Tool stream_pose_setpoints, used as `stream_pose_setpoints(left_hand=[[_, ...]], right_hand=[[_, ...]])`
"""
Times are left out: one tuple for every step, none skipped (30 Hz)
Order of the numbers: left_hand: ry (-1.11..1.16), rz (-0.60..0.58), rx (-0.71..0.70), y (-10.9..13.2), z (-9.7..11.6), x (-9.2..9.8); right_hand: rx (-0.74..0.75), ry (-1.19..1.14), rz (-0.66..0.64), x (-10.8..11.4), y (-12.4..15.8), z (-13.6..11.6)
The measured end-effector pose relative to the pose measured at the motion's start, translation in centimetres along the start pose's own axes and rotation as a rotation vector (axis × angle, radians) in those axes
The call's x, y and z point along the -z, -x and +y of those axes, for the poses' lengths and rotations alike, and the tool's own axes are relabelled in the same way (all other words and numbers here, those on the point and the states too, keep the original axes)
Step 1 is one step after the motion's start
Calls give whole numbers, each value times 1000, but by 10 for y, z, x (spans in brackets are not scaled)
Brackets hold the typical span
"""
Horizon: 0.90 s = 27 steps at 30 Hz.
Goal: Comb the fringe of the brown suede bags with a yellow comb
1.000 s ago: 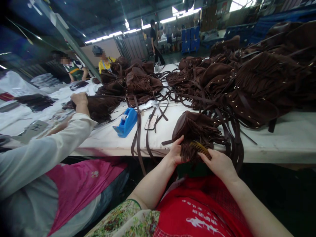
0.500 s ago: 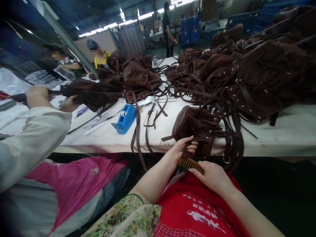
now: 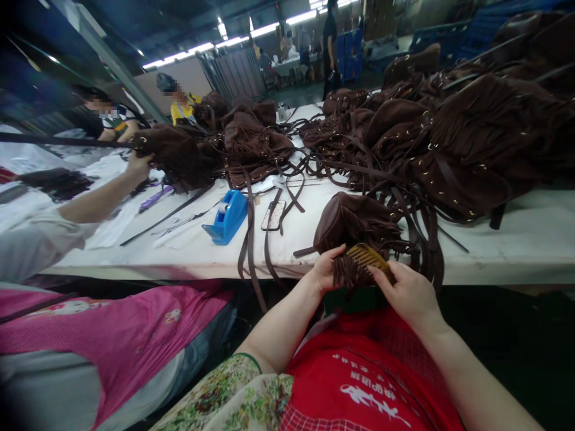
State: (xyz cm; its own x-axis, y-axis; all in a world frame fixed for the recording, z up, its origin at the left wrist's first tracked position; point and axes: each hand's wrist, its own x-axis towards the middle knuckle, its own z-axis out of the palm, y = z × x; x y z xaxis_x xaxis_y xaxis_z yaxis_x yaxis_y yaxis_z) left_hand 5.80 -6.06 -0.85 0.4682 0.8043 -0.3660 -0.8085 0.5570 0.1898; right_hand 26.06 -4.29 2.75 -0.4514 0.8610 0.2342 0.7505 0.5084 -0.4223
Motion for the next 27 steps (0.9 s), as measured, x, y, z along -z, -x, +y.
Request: stream_pose_setpoints(left_hand=[[18,-11,-6,1,-1,0],[31,-24,-12,1,-2,0],[41,-37,-16,0,-3,-1],[48,-45,-19,0,-4,0],[52,-50,-17,-1,-4,1],[54,-53,-12,-2,-4,2],[57,-55,-7,-3,-4,4],[59,-60,-5,-4,-3,6],[61,-67,-7,-5,-3,8],[61,-76,-12,-5,-2,9],[60,-87,-18,-5,-1,10],[58,-100,-24,-4,0,9],[55,-118,-31,-3,1,7],[51,-139,-41,-2,2,4],[45,-160,-50,0,2,0],[36,-179,-56,2,3,-4],[21,-192,-60,3,3,-7],[-1,-199,-60,5,3,-10],[-34,-201,-59,7,3,-12],[-82,-196,-56,10,2,-11],[-153,-182,-53,13,1,-9],[-251,-161,-43,18,0,-5],[-383,-137,-17,25,-1,0],[-554,-112,34,33,-2,6],[-773,-76,109,43,-3,12],[-1021,-38,205,53,-3,17],[-1273,16,301,64,-2,20]], right_hand=[[5,90,28,-2,-7,3],[16,175,45,-6,-12,4],[29,248,52,-10,-15,3],[45,306,55,-14,-17,2],[61,347,53,-19,-17,2],[75,369,48,-23,-16,1],[85,374,41,-27,-14,1],[97,364,24,-31,-10,0],[109,344,-3,-34,-5,0],[124,312,-40,-37,2,-1],[146,271,-89,-40,10,-4],[179,228,-150,-42,19,-7],[222,188,-219,-44,29,-12],[269,149,-291,-46,39,-18],[319,112,-360,-46,48,-24],[368,76,-419,-46,56,-29],[400,43,-457,-44,62,-32],[409,12,-468,-41,65,-34],[394,-17,-454,-36,65,-32],[360,-41,-418,-30,62,-26],[310,-60,-368,-23,58,-18],[251,-74,-309,-15,52,-6],[192,-86,-249,-7,47,8],[129,-88,-186,1,42,23],[62,-79,-128,8,38,38],[0,-64,-86,14,36,52],[-57,-45,-59,19,36,65]])
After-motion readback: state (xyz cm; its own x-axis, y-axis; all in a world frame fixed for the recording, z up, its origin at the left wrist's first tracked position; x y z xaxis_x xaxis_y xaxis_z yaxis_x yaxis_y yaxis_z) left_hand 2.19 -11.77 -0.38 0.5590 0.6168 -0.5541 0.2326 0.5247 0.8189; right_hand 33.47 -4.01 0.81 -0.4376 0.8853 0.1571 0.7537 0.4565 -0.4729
